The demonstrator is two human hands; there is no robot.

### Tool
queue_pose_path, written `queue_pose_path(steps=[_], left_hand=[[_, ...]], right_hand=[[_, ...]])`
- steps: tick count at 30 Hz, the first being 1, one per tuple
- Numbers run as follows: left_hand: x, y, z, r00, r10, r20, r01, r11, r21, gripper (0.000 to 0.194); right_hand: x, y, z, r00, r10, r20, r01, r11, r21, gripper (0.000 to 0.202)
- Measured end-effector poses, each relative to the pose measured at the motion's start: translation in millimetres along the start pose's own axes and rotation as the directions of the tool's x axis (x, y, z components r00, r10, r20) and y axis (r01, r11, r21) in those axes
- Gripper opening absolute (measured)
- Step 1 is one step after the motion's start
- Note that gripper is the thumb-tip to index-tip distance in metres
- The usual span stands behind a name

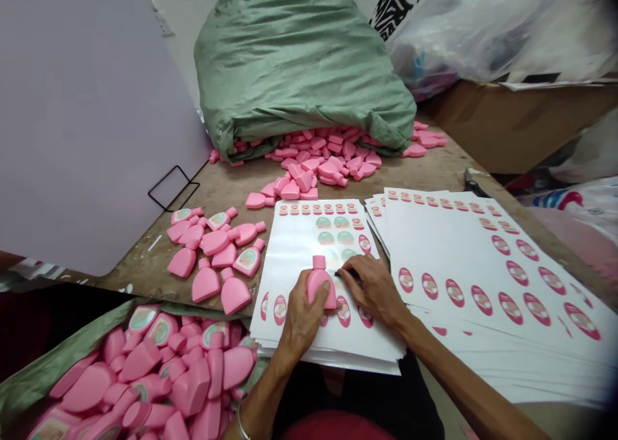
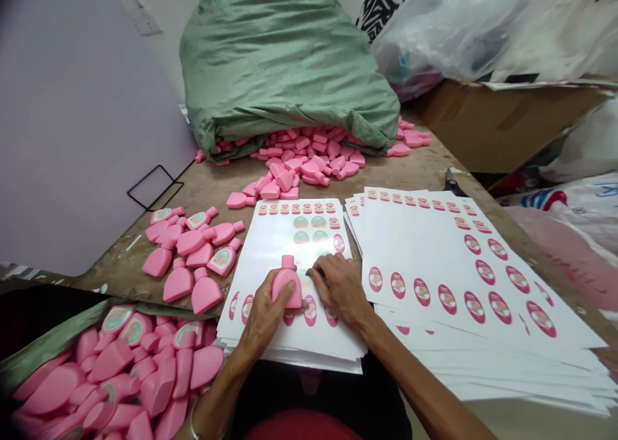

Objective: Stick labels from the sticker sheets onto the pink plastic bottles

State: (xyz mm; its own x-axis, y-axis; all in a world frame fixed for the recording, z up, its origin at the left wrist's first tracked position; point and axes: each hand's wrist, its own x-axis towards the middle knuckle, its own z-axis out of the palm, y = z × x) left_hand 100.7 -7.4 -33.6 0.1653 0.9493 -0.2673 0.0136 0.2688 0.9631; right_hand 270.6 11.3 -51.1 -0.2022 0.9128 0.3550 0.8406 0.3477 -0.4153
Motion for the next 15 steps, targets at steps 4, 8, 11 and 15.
queue_pose_path(steps=[4,8,11,15], left_hand=[[-1.4,2.7,-0.5,1.000,0.008,0.012,-0.008,1.000,0.022,0.039],[-1.5,3.4,-0.3,1.000,0.009,0.006,-0.009,1.000,0.024,0.039],[-0.7,2.1,0.2,1.000,0.001,0.012,-0.001,1.000,0.011,0.040],[0.3,0.2,0.5,1.000,-0.009,0.015,0.009,1.000,-0.012,0.042]], right_hand=[[-0.8,1.7,0.0,0.998,0.018,-0.057,-0.022,0.997,-0.079,0.019],[-0.3,7.6,-0.5,1.000,-0.013,-0.016,0.012,0.998,-0.065,0.019],[0.3,9.7,-1.1,1.000,-0.018,0.014,0.018,1.000,-0.010,0.019],[0.1,7.4,-1.2,1.000,0.017,0.021,-0.017,1.000,0.011,0.018]])
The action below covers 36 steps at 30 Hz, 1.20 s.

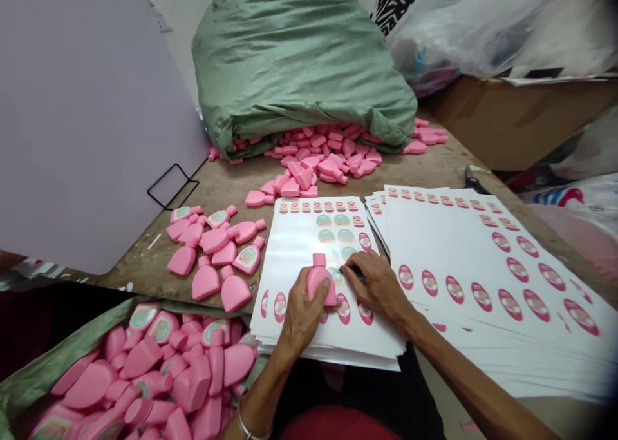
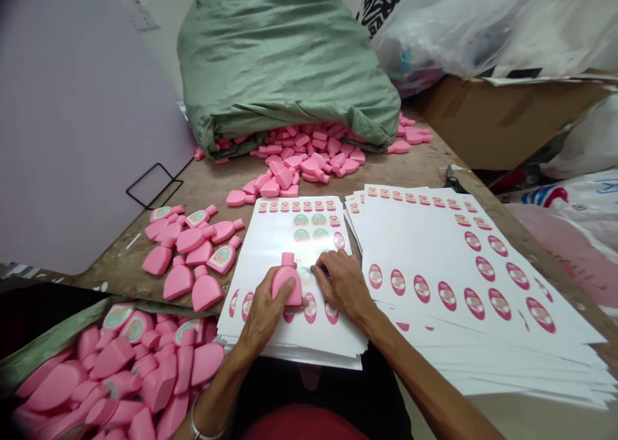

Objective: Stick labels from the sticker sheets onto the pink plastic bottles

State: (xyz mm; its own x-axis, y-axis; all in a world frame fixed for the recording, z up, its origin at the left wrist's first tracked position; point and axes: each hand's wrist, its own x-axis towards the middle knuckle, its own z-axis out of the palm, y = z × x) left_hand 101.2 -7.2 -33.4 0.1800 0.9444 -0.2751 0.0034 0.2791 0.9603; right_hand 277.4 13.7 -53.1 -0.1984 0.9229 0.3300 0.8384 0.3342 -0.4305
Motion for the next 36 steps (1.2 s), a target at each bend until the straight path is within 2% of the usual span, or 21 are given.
queue_pose_path(steps=[5,8,10,13,15,19,22,29,34,36], left_hand=[[-1.1,3.4,-0.4,1.000,-0.005,0.004,0.006,0.999,-0.046,0.042],[-2.4,6.1,-1.1,1.000,-0.017,-0.019,0.015,0.995,-0.099,0.043],[-3.2,6.3,-2.0,0.999,-0.024,-0.043,0.018,0.991,-0.132,0.045],[-4.3,5.0,-3.0,0.998,-0.043,-0.051,0.032,0.979,-0.203,0.050],[-5.3,5.2,-2.6,0.998,-0.057,-0.036,0.044,0.956,-0.290,0.055],[-8.4,12.5,0.3,0.995,-0.097,0.006,0.089,0.887,-0.454,0.064],[-11.0,18.4,1.2,0.994,-0.107,0.013,0.100,0.869,-0.484,0.063],[-14.1,18.4,-1.3,0.995,-0.092,0.033,0.096,0.859,-0.502,0.064],[-14.6,19.3,-1.6,0.995,-0.094,0.019,0.091,0.859,-0.505,0.062],[-15.9,20.6,-2.6,0.998,-0.058,0.034,0.068,0.866,-0.496,0.057]], right_hand=[[-2.6,-2.2,6.1,0.998,0.031,-0.049,-0.028,0.998,0.049,0.018],[-4.1,-2.9,6.4,0.993,0.082,-0.089,-0.067,0.985,0.161,0.020],[-3.5,-5.2,0.4,0.981,0.183,-0.069,-0.154,0.941,0.300,0.023],[0.8,-14.3,-16.5,0.933,0.360,-0.008,-0.311,0.818,0.485,0.027],[4.6,-24.2,-28.3,0.918,0.397,0.007,-0.340,0.778,0.529,0.029],[8.5,-46.7,-40.9,0.944,0.317,0.097,-0.316,0.776,0.546,0.028],[7.8,-57.6,-41.4,0.949,0.290,0.127,-0.311,0.777,0.547,0.031],[5.3,-65.1,-40.6,0.966,0.238,0.101,-0.256,0.817,0.517,0.025],[4.6,-67.1,-38.1,0.978,0.201,0.051,-0.201,0.853,0.482,0.024],[4.1,-65.0,-36.0,0.986,0.165,0.004,-0.150,0.885,0.442,0.024]])
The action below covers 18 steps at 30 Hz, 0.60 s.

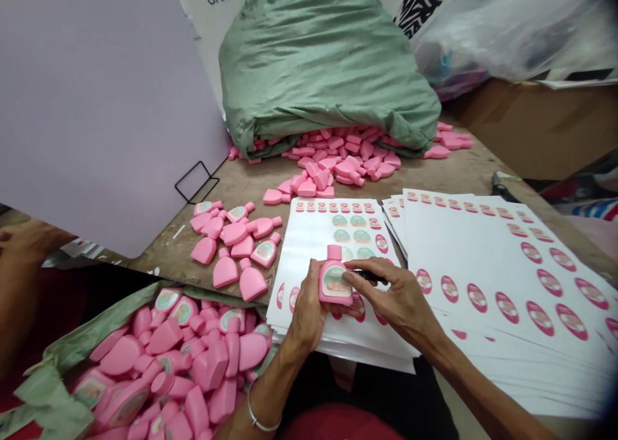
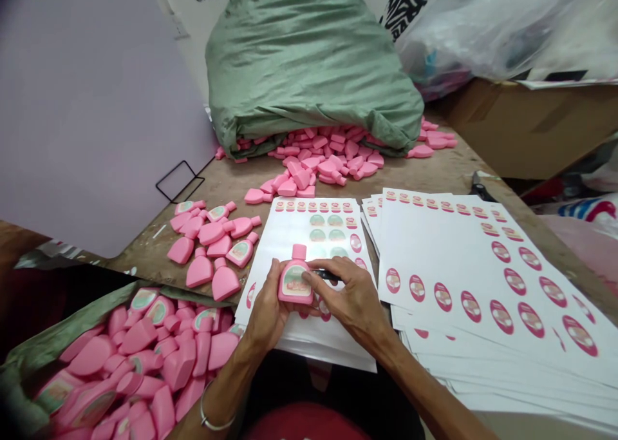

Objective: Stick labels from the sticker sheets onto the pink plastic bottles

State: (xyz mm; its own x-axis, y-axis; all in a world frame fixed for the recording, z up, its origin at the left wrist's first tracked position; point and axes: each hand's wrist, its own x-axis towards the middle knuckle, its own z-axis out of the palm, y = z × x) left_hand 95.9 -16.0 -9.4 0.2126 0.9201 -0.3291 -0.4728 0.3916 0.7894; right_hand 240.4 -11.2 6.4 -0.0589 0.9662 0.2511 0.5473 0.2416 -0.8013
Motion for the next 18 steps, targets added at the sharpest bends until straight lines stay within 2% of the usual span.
queue_pose_path(steps=[4,6,7,10,12,14,16,18], left_hand=[[-5.3,5.9,-0.7,0.988,0.061,0.142,-0.076,0.993,0.096,0.039],[-8.1,10.1,0.4,0.982,0.056,0.179,-0.081,0.988,0.134,0.038],[-9.6,12.4,1.5,0.980,0.047,0.194,-0.077,0.985,0.153,0.036],[-14.2,19.5,4.4,0.972,0.003,0.235,-0.060,0.970,0.236,0.032],[-17.3,23.9,2.4,0.964,-0.038,0.262,-0.036,0.961,0.273,0.034],[-18.7,28.6,-6.0,0.959,-0.056,0.279,-0.025,0.961,0.276,0.038],[-16.7,35.6,-22.1,0.978,-0.002,0.206,-0.063,0.950,0.307,0.040],[-9.8,46.6,-44.7,0.989,0.145,0.001,-0.131,0.890,0.436,0.041]], right_hand=[[2.5,7.7,-1.4,0.989,-0.103,-0.109,0.074,0.968,-0.238,0.032],[4.6,9.4,-1.8,0.984,-0.083,-0.155,0.036,0.958,-0.285,0.044],[5.7,9.6,-1.2,0.987,-0.049,-0.150,0.010,0.968,-0.249,0.051],[10.7,10.4,4.1,0.995,0.097,0.003,-0.097,0.995,-0.022,0.064],[18.8,15.0,7.9,0.975,0.160,0.152,-0.176,0.979,0.101,0.064],[34.1,24.2,9.4,0.954,0.184,0.238,-0.226,0.961,0.160,0.059],[58.2,36.1,9.9,0.949,0.214,0.232,-0.247,0.962,0.121,0.053],[90.3,46.7,13.7,0.967,0.216,0.136,-0.213,0.976,-0.035,0.049]])
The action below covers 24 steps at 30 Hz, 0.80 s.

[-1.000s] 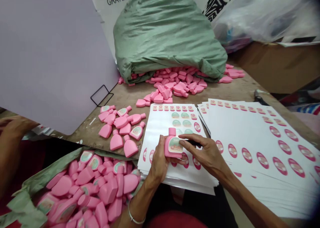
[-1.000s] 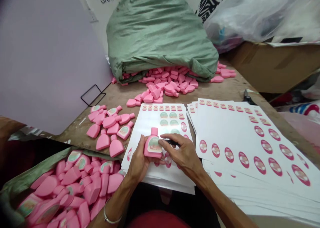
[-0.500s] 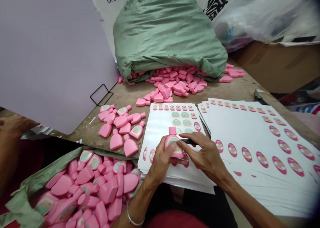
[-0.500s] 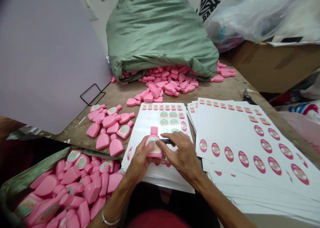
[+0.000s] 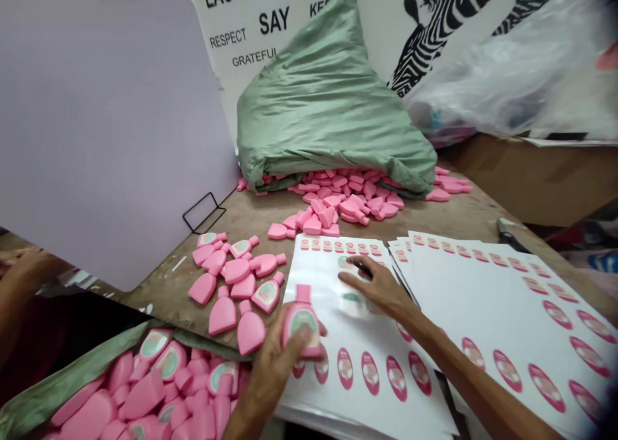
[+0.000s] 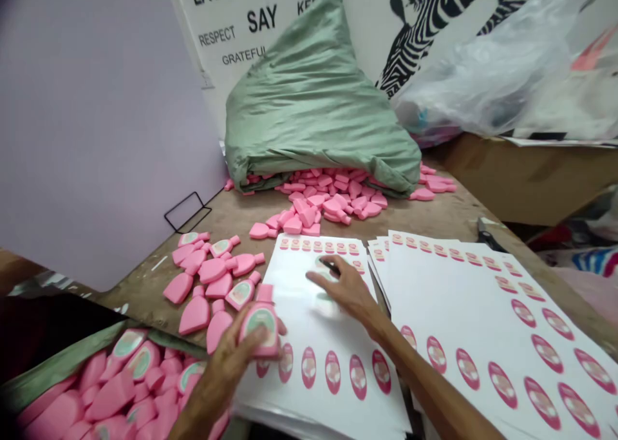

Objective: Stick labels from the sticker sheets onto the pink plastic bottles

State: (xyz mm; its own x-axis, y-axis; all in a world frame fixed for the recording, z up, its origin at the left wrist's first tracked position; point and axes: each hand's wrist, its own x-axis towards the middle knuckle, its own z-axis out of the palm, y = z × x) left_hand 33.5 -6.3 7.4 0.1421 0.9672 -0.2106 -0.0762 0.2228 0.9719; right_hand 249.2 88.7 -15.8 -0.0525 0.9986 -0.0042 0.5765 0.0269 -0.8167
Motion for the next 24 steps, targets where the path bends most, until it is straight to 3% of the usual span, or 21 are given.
queue_pose_path(steps=[2,4,7,9,10,11,12,14,15,17,18,19,20,22,23,24], left_hand=[[12.8,0.3,-28.3,0.952,0.112,-0.285,-0.034,0.964,0.264,0.044],[26.7,2.9,-54.1,0.862,0.273,-0.428,0.002,0.842,0.540,0.045],[40.6,10.6,-74.9,0.711,0.535,-0.456,0.052,0.606,0.793,0.053],[43.8,15.9,-73.2,0.633,0.642,-0.434,0.018,0.548,0.836,0.056],[44.7,17.8,-68.3,0.641,0.638,-0.426,-0.031,0.576,0.817,0.054],[45.7,19.1,-61.3,0.695,0.584,-0.420,-0.092,0.650,0.754,0.051],[47.3,19.6,-52.6,0.775,0.488,-0.402,-0.153,0.761,0.630,0.049],[52.4,18.6,-32.3,0.940,0.205,-0.272,-0.154,0.968,0.199,0.049],[55.5,17.2,-21.6,0.985,0.069,-0.157,-0.076,0.996,-0.043,0.051],[60.1,13.0,-1.1,0.997,-0.069,0.040,0.079,0.920,-0.384,0.049],[60.6,10.4,7.9,0.992,-0.091,0.085,0.120,0.877,-0.465,0.045],[59.7,7.5,15.5,0.990,-0.098,0.099,0.134,0.858,-0.495,0.041],[57.5,4.5,21.9,0.992,-0.095,0.082,0.123,0.863,-0.490,0.037],[50.7,-1.6,30.8,0.997,-0.076,0.028,0.081,0.915,-0.396,0.033],[47.2,-4.6,34.2,0.998,-0.059,0.012,0.060,0.944,-0.324,0.034],[44.4,-7.6,37.3,0.999,-0.040,0.001,0.039,0.968,-0.247,0.036]], right_hand=[[38.7,-1.6,6.0,0.985,-0.127,-0.113,0.090,0.954,-0.288,0.045],[77.2,-7.9,18.8,0.939,-0.309,-0.149,0.179,0.813,-0.554,0.043],[121.6,-21.2,39.4,0.896,-0.433,-0.096,0.256,0.681,-0.686,0.032],[133.3,-28.6,45.1,0.881,-0.471,-0.043,0.312,0.646,-0.697,0.019],[131.9,-31.2,44.7,0.870,-0.492,-0.012,0.342,0.623,-0.703,0.015],[125.4,-33.0,42.4,0.861,-0.508,0.019,0.371,0.602,-0.707,0.013],[113.9,-34.2,38.6,0.847,-0.530,0.052,0.405,0.578,-0.709,0.014],[78.9,-35.8,29.2,0.783,-0.609,0.126,0.507,0.508,-0.696,0.019],[57.6,-36.3,24.5,0.726,-0.667,0.170,0.578,0.458,-0.675,0.021],[14.7,-35.8,17.0,0.602,-0.763,0.235,0.710,0.377,-0.594,0.022],[-4.2,-34.0,14.1,0.575,-0.783,0.238,0.745,0.382,-0.547,0.022],[-20.0,-30.5,11.4,0.596,-0.776,0.206,0.745,0.439,-0.503,0.024],[-32.2,-25.0,8.7,0.662,-0.735,0.143,0.702,0.543,-0.461,0.027],[-45.7,-8.8,2.5,0.841,-0.539,-0.043,0.486,0.789,-0.376,0.032],[-48.0,1.1,-0.9,0.904,-0.408,-0.129,0.346,0.875,-0.340,0.032],[-48.4,11.2,-4.1,0.937,-0.293,-0.188,0.222,0.919,-0.325,0.030]])
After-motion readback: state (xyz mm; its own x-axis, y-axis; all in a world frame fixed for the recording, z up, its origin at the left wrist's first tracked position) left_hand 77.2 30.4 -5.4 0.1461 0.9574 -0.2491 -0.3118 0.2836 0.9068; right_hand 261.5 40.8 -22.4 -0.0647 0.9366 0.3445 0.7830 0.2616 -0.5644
